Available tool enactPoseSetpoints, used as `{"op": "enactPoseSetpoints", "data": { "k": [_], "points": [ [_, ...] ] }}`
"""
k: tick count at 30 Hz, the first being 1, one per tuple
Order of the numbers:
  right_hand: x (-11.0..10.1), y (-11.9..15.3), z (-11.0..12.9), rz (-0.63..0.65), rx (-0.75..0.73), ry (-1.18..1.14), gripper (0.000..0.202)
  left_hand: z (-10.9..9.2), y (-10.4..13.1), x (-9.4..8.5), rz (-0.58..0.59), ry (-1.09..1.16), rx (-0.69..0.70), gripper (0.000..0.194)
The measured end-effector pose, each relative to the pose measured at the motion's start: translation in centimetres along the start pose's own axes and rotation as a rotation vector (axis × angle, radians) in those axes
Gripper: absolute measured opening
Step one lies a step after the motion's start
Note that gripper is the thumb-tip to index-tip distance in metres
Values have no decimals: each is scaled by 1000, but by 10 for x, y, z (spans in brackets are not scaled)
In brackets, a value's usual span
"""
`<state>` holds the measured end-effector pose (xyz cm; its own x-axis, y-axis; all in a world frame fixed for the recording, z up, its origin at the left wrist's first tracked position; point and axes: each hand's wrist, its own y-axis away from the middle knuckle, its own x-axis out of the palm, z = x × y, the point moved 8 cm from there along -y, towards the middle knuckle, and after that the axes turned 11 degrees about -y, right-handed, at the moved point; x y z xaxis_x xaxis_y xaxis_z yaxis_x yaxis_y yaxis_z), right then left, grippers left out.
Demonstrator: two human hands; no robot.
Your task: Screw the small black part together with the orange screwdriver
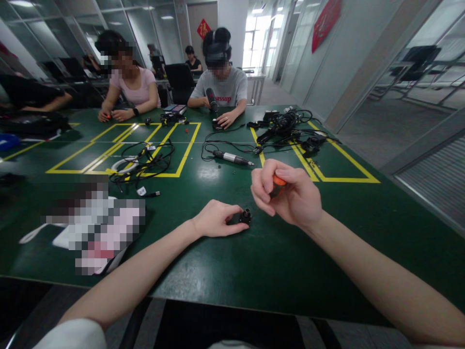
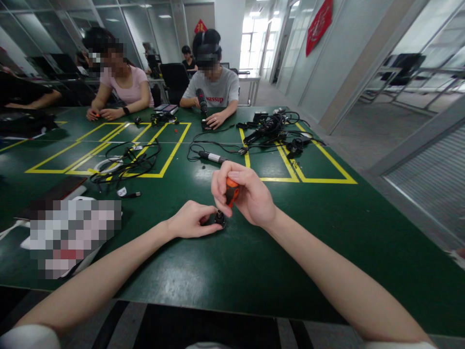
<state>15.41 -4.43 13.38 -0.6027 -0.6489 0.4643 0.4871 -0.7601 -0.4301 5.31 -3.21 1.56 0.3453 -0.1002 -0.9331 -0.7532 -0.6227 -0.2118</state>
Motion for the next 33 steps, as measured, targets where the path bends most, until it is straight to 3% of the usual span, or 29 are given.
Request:
{"op": "enactPoseSetpoints", "data": {
  "k": [6, 17, 22, 27, 33],
  "points": [
    [0, 1, -1, -7, 6, 7, 37, 0, 1, 1, 12, 23, 1, 37],
    [1, 4, -3, 18, -3, -61, 18, -3, 1, 0, 0, 29, 18, 29],
    [-1, 3, 2, -17, -79, -6, 28, -3, 1, -2, -9, 29, 22, 29],
    [1, 2, -1, -16, -22, -33, 34, -3, 1, -1, -10, 12, 25, 29],
    [5, 5, -3, 54, 21, -87, 24, -2, 1, 1, 1, 12, 23, 30]
  ]
}}
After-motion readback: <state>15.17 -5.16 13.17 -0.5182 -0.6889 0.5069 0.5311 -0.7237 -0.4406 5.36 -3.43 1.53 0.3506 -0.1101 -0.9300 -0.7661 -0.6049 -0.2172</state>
